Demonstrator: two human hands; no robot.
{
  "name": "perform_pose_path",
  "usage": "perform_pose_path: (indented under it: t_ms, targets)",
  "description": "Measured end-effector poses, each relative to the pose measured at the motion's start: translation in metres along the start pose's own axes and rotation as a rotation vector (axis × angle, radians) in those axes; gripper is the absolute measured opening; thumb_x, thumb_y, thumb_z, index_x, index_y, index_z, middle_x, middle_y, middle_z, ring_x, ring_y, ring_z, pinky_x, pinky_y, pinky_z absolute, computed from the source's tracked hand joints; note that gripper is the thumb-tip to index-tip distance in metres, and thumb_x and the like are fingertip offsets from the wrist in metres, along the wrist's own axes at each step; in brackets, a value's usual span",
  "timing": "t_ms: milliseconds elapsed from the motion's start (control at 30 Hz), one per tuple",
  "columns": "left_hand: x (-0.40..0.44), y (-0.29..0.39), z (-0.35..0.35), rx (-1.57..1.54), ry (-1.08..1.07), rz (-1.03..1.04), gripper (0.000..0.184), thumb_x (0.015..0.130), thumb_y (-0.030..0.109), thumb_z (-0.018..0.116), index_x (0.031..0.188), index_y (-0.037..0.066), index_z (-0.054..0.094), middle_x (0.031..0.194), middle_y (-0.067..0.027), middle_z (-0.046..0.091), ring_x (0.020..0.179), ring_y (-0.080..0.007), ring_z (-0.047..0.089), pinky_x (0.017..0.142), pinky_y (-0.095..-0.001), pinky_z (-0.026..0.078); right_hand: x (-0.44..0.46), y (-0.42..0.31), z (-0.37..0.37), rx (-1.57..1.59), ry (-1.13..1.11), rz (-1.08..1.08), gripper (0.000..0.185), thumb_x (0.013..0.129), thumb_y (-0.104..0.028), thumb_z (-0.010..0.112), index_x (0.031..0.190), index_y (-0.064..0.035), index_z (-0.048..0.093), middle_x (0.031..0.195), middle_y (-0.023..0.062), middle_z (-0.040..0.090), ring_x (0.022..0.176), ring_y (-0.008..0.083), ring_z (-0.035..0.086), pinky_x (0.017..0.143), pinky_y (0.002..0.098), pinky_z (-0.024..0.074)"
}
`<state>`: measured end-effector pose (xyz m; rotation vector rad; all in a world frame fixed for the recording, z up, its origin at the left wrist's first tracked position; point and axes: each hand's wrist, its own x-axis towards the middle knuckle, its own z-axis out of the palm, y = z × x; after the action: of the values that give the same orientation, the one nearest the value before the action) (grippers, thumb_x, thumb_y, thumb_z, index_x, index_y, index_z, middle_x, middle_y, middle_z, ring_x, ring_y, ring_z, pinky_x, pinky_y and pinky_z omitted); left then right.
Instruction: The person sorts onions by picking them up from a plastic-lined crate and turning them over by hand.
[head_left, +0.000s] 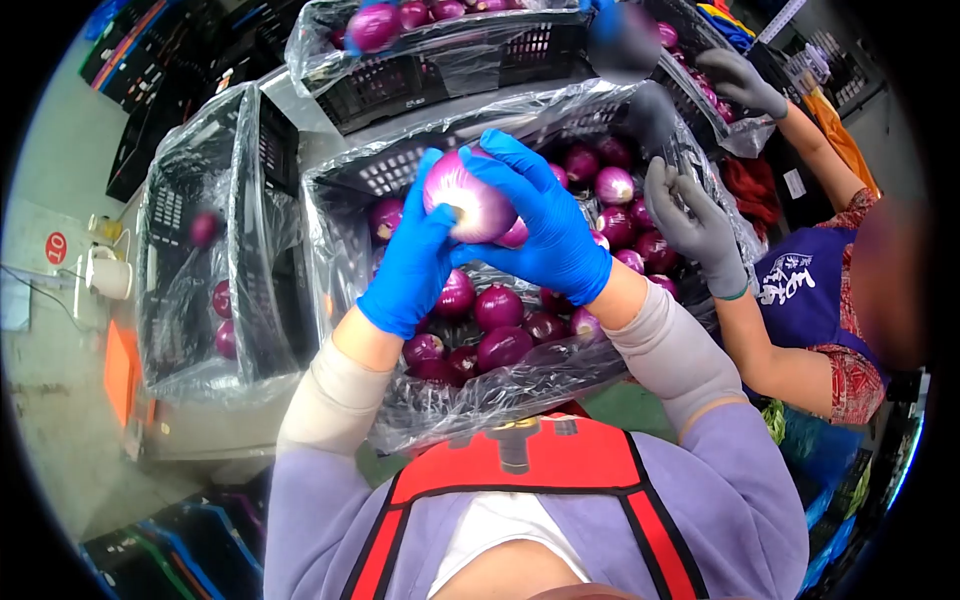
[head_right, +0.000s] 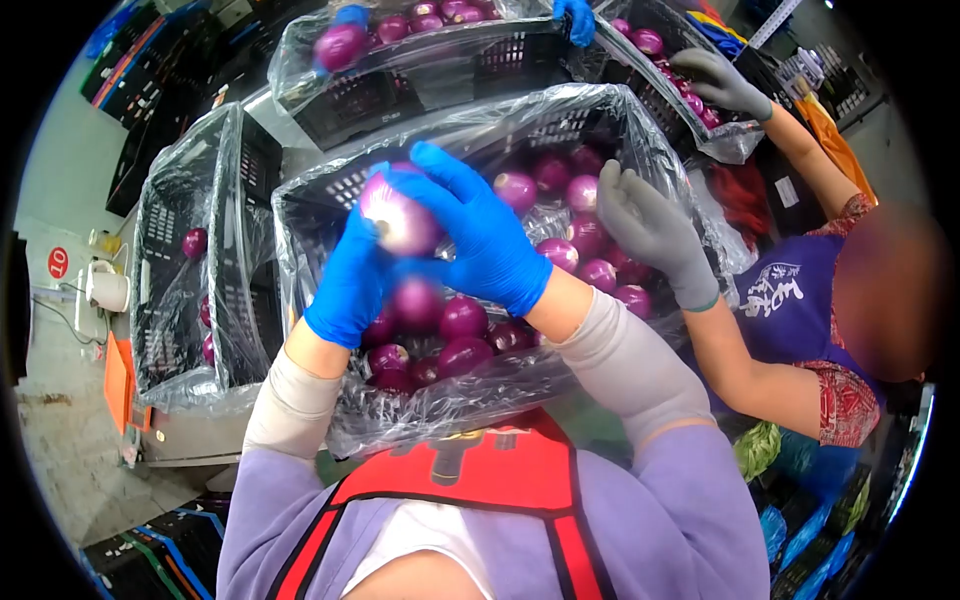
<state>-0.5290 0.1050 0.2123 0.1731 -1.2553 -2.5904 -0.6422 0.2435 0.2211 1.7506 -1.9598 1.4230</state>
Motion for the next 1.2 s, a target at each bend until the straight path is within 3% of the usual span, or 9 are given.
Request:
perform_pose_path:
  t_ms: [200,267,333,467,600,767,867,1033,1200]
  targets:
    - [0.003,0.004,-0.007,0.079,0.066,-0.026,0.068,0.083,0.014,0.068,0.141,0.004,0.035,0.133,-0.0112,0.049,0.116,-0.0208,0.054,0.094,-0.0313,0.048,0.007,0.0,-0.002,0.154,0.018,0.001,0.084,0.073,-0.022,0.081,0.143,-0.0094,0.037,0.146,0.0152,0.039,0.133,0.0322,0.039,0.109,0.0412,0.0353]
    - [0.008,0.002,-0.009,0.303,0.132,0.154,0.08,0.078,0.013,0.074,0.144,0.004,0.031,0.135,-0.011,0.047,0.121,-0.0216,0.05,0.099,-0.0338,0.045,0.0,0.004,0.0,0.392,0.038,0.144,0.086,0.077,-0.025,0.079,0.146,-0.0078,0.031,0.146,0.0137,0.039,0.135,0.0287,0.038,0.109,0.0413,0.0344]
    - [0.009,0.007,-0.004,0.358,0.109,0.23,0.092,0.072,0.01,0.08,0.147,0.006,0.027,0.14,-0.012,0.042,0.125,-0.0221,0.046,0.104,-0.0358,0.042,-0.002,0.006,-0.003,0.921,0.063,0.622,0.086,0.081,-0.032,0.076,0.148,-0.0086,0.027,0.144,0.0119,0.039,0.13,0.0269,0.042,0.106,0.0411,0.0383]
    - [0.008,0.009,0.001,0.531,0.059,0.418,0.102,0.065,0.006,0.084,0.148,0.007,0.025,0.145,-0.0119,0.036,0.129,-0.0223,0.043,0.106,-0.0367,0.04,0.0,-0.002,-0.003,1.227,-0.052,0.842,0.083,0.087,-0.037,0.068,0.151,-0.0114,0.022,0.138,0.0096,0.044,0.113,0.0223,0.054,0.092,0.0362,0.0488]
    - [0.007,0.008,0.007,0.626,-0.019,0.487,0.109,0.063,0.005,0.085,0.15,0.009,0.02,0.146,-0.0118,0.036,0.131,-0.0242,0.041,0.107,-0.0376,0.039,0.005,-0.012,-0.006,1.311,-0.06,0.814,0.081,0.087,-0.034,0.068,0.15,-0.0092,0.023,0.136,0.0091,0.047,0.117,0.0215,0.053,0.092,0.0363,0.0493]
    - [0.007,0.007,0.007,0.667,-0.023,0.461,0.115,0.062,0.006,0.085,0.152,0.01,0.013,0.148,-0.0127,0.033,0.133,-0.0265,0.04,0.108,-0.038,0.038,0.004,-0.011,-0.004,1.27,-0.025,0.761,0.08,0.086,-0.03,0.069,0.148,-0.0061,0.026,0.14,0.0105,0.044,0.125,0.022,0.048,0.1,0.0368,0.0436]
    - [0.007,0.008,0.004,0.982,-0.058,0.697,0.117,0.063,0.009,0.084,0.153,0.014,0.01,0.151,-0.0123,0.027,0.135,-0.0271,0.038,0.108,-0.04,0.038,0.003,-0.012,-0.002,1.103,0.064,0.64,0.081,0.081,-0.022,0.073,0.146,-0.0042,0.028,0.146,0.0113,0.038,0.132,0.0231,0.042,0.107,0.038,0.0381]
    - [0.003,0.015,0.005,0.192,0.028,0.032,0.109,0.072,0.033,0.081,0.153,0.021,0.01,0.153,-0.0098,0.025,0.135,-0.027,0.038,0.102,-0.0399,0.045,0.0,-0.002,-0.001,0.523,0.131,0.285,0.096,0.071,-0.011,0.082,0.147,-0.0028,0.024,0.153,0.0131,0.027,0.136,0.0238,0.035,0.109,0.037,0.0355]
    - [0.007,0.008,-0.003,-0.005,-0.114,-0.019,0.104,0.075,0.047,0.076,0.152,0.019,0.013,0.146,-0.0101,0.036,0.127,-0.0275,0.049,0.091,-0.0366,0.053,0.0,-0.001,-0.002,0.309,0.113,0.167,0.097,0.07,-0.013,0.083,0.147,-0.0026,0.025,0.153,0.0148,0.027,0.136,0.0254,0.037,0.107,0.0371,0.0386]
